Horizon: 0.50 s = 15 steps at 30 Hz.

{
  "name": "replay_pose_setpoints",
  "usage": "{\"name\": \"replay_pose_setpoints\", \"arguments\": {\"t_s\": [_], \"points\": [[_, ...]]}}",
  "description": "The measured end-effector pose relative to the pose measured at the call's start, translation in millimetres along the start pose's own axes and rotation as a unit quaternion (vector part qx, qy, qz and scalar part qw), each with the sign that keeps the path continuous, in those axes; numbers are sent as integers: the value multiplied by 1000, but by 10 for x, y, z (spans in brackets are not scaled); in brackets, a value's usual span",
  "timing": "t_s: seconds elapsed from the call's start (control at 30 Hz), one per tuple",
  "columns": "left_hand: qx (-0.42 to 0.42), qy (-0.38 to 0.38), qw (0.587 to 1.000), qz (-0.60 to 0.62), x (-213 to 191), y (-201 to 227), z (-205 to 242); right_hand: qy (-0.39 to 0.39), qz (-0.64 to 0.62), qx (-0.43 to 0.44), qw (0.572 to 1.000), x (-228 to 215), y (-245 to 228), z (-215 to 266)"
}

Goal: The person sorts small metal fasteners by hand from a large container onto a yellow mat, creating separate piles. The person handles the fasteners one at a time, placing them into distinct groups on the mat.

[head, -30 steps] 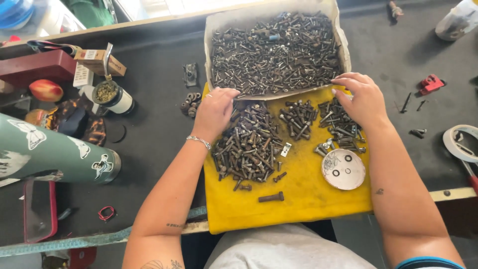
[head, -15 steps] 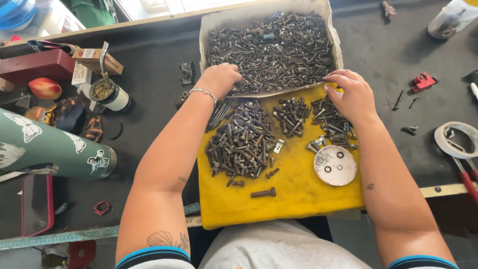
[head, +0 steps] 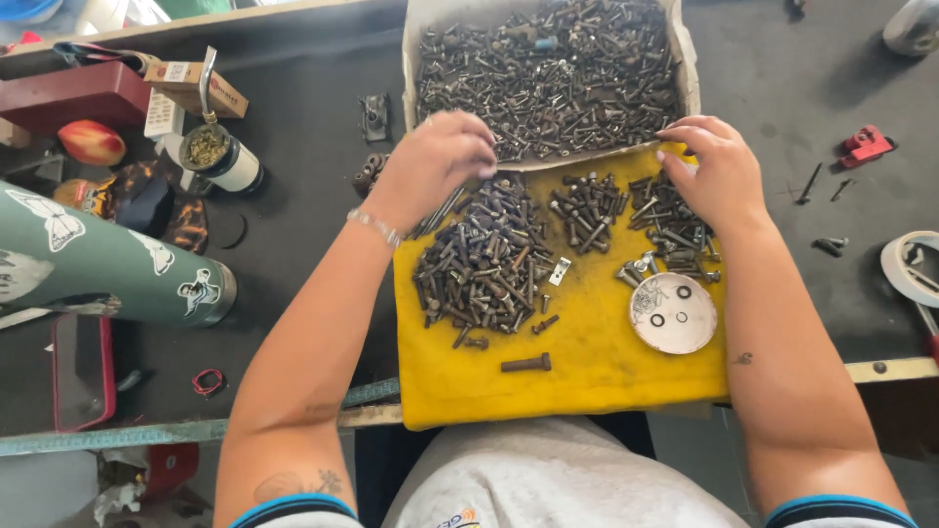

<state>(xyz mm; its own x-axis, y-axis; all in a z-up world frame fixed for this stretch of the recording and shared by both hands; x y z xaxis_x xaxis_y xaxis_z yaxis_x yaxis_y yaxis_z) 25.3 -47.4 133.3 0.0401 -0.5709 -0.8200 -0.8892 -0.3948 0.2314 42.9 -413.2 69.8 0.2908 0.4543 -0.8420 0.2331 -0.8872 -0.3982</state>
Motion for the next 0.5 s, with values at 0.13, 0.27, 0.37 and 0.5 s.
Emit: {"name": "replay_pose_setpoints", "arguments": {"t_s": [0.13, 0.27, 0.37, 0.5], "points": [[14, 9, 1000, 25, -194, 523, 405, -16, 1, 9, 1000, -11, -41, 2], [-34, 18, 999, 8, -225, 702, 835, -17, -13, 4, 1000, -14, -42, 7], [-55, 5, 998, -13, -141, 751, 1039, -20, -10, -3, 1000, -2, -34, 16], [-61, -7, 998, -13, 20, 757, 1156, -22, -28, -7, 999, -11, -50, 28]]}}
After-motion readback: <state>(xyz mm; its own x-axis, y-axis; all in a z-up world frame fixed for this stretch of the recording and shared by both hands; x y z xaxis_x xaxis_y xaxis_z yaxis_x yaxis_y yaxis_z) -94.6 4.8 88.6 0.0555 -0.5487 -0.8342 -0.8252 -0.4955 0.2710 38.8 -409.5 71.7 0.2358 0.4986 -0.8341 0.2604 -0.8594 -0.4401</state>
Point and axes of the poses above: each hand's wrist, its own z-axis away from the middle knuckle, its own x-axis out of the palm, y = z × x, the point moved 4 cm from there along -z, towards the middle knuckle, and after that the axes turned 14 degrees about x, right-handed, at the moved point
